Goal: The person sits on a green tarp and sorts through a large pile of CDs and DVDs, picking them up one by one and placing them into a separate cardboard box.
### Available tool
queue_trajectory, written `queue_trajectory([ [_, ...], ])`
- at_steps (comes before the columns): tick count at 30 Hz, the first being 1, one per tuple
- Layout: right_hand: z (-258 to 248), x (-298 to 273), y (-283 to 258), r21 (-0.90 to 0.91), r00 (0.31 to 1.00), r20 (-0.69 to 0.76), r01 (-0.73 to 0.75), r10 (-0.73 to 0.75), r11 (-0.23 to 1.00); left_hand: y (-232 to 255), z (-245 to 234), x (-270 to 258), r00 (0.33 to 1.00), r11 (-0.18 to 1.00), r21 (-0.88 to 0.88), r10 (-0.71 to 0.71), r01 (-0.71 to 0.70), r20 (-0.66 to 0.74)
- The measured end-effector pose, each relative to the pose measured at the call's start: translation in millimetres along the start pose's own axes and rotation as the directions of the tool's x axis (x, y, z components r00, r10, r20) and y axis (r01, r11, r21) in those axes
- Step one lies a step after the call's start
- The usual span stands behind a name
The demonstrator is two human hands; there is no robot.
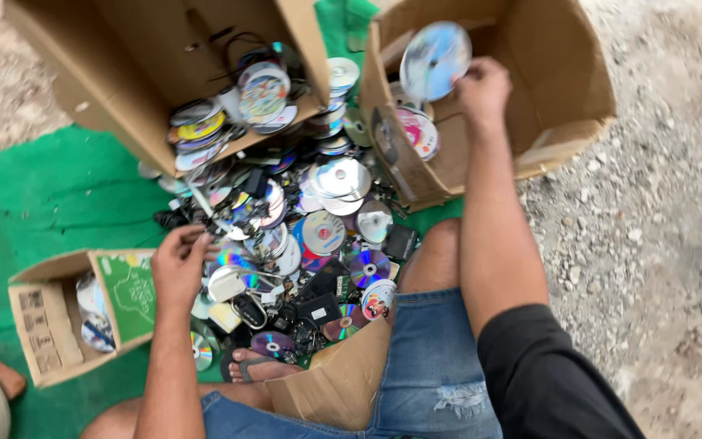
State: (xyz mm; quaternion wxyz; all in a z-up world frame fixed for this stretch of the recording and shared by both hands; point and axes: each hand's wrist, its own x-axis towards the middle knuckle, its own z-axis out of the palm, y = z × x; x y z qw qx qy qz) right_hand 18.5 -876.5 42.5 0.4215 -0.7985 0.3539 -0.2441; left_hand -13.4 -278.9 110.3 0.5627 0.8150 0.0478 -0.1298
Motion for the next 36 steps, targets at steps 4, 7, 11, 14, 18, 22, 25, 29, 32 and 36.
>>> queue_trajectory([
  [4, 72, 18, 170, -0.443, 0.952, 0.056, -0.247, 0.302, 0.862, -35, 9, 8, 0.997, 0.999, -0.003, 0.048, -0.048, 0.066],
  [7, 114, 3, 224, -0.724, 0.83, 0.248, -0.183, 0.499, 0.665, -28, 19, -4, 0.997, 1.0, 0.026, 0.011, -0.013, 0.082],
  [11, 121, -13, 194, -0.702, 0.808, 0.281, -0.195, 0.518, 0.685, -28, 29, -10, 0.995, 0.999, 0.033, 0.007, -0.01, 0.096],
  [14, 128, -19, 186, -0.587, 0.776, 0.269, -0.337, 0.57, 0.736, -38, 30, -9, 0.996, 1.0, 0.017, 0.002, -0.004, 0.091],
  [18, 101, -23, 120, -0.566, 0.818, 0.24, -0.32, 0.523, 0.76, -39, 31, -7, 0.997, 1.0, -0.02, 0.017, -0.016, 0.075],
  [22, 71, -42, -30, -0.43, 0.985, 0.17, 0.092, -0.02, 0.898, -16, 37, -5, 0.998, 0.998, -0.051, 0.047, -0.045, 0.05],
  [25, 103, -63, -72, -0.361, 0.746, 0.064, 0.637, -0.663, 0.682, 6, 38, -8, 0.997, 0.998, -0.058, 0.043, -0.04, 0.061],
  [29, 146, -117, -80, -0.227, 0.476, 0.477, 0.879, -0.738, 0.42, 11, 33, -6, 0.993, 0.992, -0.095, 0.086, -0.078, 0.078],
  [32, 189, -144, -20, -0.238, 0.414, 0.826, 0.871, -0.383, 0.429, 12, 23, -5, 0.992, 0.991, -0.092, 0.104, -0.098, 0.065],
  [36, 251, -167, 114, -0.28, 0.389, 0.91, 0.835, -0.147, 0.473, 15, 15, -2, 0.987, 0.985, -0.099, 0.147, -0.141, 0.059],
])
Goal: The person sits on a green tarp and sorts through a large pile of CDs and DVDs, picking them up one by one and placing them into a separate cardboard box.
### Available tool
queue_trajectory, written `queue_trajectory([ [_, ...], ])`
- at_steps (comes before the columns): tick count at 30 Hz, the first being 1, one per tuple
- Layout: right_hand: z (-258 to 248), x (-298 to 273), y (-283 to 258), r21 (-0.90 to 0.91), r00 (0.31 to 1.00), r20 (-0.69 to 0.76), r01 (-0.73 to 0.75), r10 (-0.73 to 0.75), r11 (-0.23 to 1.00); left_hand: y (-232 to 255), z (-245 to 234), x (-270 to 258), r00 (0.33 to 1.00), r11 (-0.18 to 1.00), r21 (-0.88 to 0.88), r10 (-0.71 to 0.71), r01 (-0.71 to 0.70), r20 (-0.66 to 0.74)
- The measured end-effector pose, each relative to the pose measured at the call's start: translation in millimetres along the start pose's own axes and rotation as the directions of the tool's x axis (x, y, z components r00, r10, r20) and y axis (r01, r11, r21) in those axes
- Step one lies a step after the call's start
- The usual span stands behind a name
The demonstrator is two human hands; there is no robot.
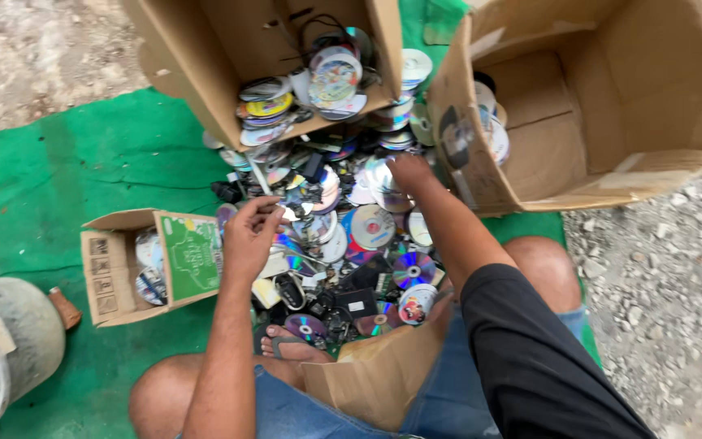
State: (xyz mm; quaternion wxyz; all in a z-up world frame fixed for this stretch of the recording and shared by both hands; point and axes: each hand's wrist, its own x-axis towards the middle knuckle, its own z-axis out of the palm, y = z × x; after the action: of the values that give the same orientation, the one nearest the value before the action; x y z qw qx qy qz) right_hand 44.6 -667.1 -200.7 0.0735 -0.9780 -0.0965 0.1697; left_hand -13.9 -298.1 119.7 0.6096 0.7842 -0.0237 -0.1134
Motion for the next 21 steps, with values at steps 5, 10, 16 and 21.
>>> queue_trajectory([
  [5, 28, -46, -54, -0.145, 0.999, 0.022, -0.032, 0.036, 0.989, 29, -10, -2, 0.998, 0.999, 0.007, 0.032, -0.032, -0.051],
  [10, 71, -48, -52, -0.293, 0.961, -0.206, 0.119, -0.184, 0.949, 27, -5, 2, 0.998, 0.999, -0.028, 0.04, -0.042, -0.046],
  [16, 12, -73, -103, -0.243, 0.979, 0.032, 0.202, -0.2, 0.949, 16, -2, 7, 0.998, 0.998, -0.036, 0.059, -0.06, -0.028],
  [21, -65, -39, -123, 0.127, 0.982, 0.172, -0.097, 0.074, 0.987, 5, -6, 13, 0.994, 0.997, 0.045, 0.073, -0.07, -0.085],
])
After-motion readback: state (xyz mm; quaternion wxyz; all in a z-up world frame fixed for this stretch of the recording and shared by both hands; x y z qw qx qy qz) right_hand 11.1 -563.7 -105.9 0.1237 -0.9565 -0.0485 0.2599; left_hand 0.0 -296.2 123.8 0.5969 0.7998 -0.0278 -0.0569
